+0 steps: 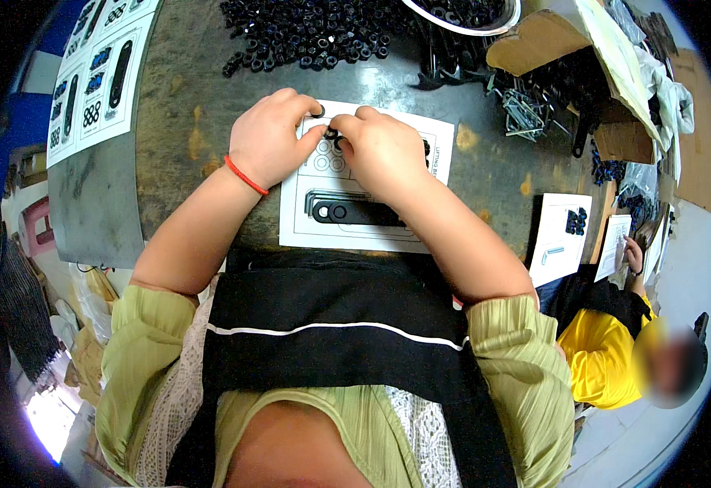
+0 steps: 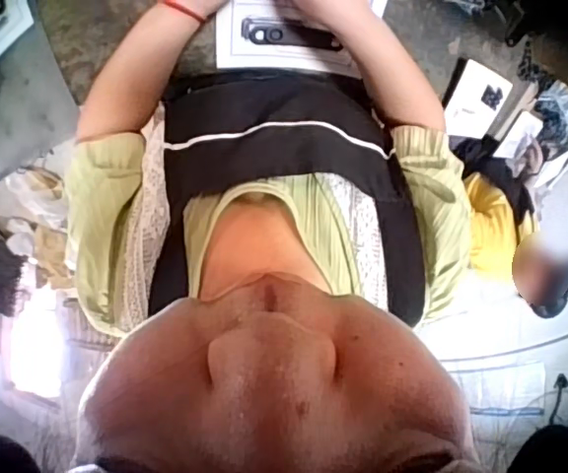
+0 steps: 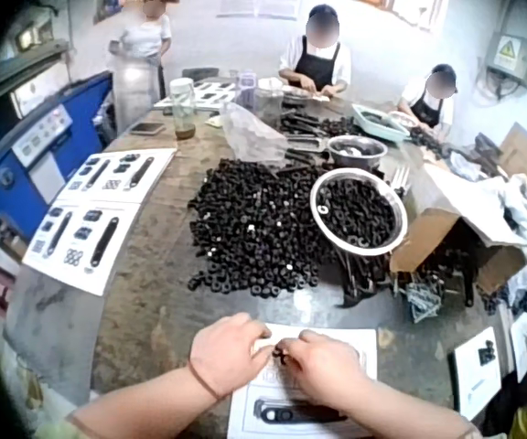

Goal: The person assembles door lock components by hand, placing a black handle, blue cylinders, and black rings onto a white cardboard backing. The person repeatedly picks up parts from piles and bowls, arranges them on the backing, and sets the completed units aside on the table.

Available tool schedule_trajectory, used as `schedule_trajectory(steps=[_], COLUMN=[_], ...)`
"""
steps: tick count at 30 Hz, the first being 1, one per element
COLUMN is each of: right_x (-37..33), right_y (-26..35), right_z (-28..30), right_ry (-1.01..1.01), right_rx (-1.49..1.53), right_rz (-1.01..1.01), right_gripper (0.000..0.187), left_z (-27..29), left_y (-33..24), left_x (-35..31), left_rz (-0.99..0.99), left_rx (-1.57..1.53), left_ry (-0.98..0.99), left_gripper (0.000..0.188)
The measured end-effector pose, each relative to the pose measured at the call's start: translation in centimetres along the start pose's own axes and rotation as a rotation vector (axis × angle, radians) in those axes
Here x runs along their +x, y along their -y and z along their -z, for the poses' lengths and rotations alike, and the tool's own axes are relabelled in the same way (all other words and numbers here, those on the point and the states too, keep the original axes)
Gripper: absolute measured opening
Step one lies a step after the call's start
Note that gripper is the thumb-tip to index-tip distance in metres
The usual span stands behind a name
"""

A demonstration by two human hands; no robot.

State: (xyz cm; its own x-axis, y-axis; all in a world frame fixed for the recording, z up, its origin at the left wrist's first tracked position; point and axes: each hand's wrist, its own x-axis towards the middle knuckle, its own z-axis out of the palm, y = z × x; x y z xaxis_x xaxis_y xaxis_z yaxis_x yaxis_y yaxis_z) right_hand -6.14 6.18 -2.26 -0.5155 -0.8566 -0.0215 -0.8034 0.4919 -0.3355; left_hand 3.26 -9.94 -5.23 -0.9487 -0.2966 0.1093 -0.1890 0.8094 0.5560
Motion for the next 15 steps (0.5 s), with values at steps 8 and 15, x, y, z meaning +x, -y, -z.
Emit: schedule_trajectory(steps=[8, 15], right_x=[-0.04, -0.02], right_y=[0.0, 0.55], right_z=[-0.09, -0.39], right_ry=[0.015, 0.031], right_rx=[-0.017, 0.028], right_rz=[-0.138, -0.13], right_gripper=[0.013, 0.012], left_z=[-0.45, 0.01], left_y=[-0.28, 0.25], left_x=[0.02, -0.25], left_rz=[0.005, -0.059], left_rx=[0.016, -0.037], left_ry=[0.024, 0.136], left_gripper=[0.021, 0.014])
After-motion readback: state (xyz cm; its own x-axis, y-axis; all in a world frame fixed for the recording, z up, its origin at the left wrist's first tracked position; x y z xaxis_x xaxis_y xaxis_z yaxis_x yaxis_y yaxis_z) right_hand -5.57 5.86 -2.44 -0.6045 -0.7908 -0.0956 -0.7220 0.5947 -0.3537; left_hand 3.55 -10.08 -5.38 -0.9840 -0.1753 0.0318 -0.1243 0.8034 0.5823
